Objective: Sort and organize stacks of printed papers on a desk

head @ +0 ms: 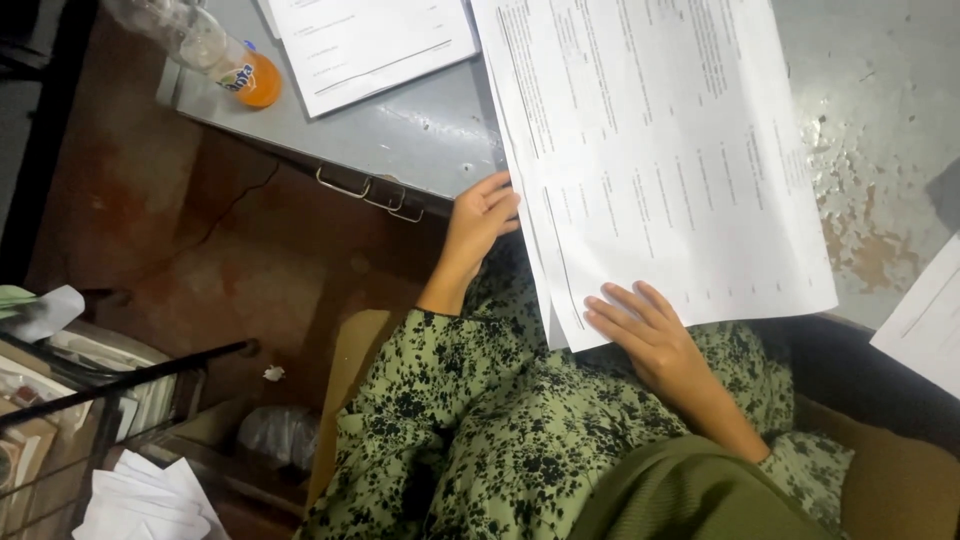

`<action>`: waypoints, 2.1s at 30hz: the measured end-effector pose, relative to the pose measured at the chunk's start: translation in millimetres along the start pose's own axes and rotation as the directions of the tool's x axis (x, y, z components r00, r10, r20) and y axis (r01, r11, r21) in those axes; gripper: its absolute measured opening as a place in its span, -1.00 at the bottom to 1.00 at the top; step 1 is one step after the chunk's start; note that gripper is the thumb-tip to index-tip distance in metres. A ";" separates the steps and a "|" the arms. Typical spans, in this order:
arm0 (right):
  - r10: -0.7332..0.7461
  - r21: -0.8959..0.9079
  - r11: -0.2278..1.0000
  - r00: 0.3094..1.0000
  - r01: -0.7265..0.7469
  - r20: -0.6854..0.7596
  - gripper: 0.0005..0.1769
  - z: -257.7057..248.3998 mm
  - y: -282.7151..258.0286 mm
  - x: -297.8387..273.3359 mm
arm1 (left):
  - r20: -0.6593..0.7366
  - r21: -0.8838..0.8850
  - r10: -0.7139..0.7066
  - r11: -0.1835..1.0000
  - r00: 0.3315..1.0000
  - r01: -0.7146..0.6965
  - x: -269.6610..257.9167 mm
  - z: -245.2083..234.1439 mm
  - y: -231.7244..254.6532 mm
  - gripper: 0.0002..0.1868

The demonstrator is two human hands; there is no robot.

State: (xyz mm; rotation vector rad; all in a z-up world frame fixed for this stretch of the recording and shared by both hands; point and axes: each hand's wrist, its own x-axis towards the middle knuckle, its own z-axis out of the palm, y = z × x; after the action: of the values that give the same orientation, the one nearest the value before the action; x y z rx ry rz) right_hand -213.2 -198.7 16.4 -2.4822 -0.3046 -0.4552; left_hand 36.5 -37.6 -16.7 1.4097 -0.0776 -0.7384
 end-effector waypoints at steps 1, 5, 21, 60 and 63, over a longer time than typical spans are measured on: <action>-0.003 -0.002 1.000 1.000 0.003 -0.001 -0.53 0.9 1.4 -0.7 | 0.000 0.000 0.004 1.000 1.000 -0.004 0.1 0.0 0.8 -0.46; -0.001 -0.014 1.000 1.000 0.002 0.008 -0.52 4.0 4.2 -5.2 | -0.004 0.010 -0.007 1.000 1.000 0.007 -3.8 3.0 8.5 -0.47; 0.023 -0.007 1.000 0.999 -0.023 0.030 -0.58 -3.6 -2.0 0.3 | -0.080 -0.030 -0.048 0.998 0.996 0.046 0.4 7.6 4.7 -0.45; -0.125 -0.336 0.942 0.922 -0.006 -0.366 -0.62 -98.0 -69.2 -75.0 | 0.842 0.297 0.539 -0.484 -0.013 -0.823 -87.3 135.7 160.6 -0.68; -0.257 -0.385 0.921 0.837 0.060 -0.483 -0.62 -42.9 -11.5 -65.2 | 0.822 0.299 0.569 -0.444 -0.008 -0.845 -65.0 121.0 86.3 -0.81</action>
State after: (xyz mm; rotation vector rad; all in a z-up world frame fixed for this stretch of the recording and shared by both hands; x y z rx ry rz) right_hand -287.2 -222.2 30.0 -2.5474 -0.2181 -1.3415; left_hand -34.5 -110.6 109.6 1.5922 -1.9333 0.6610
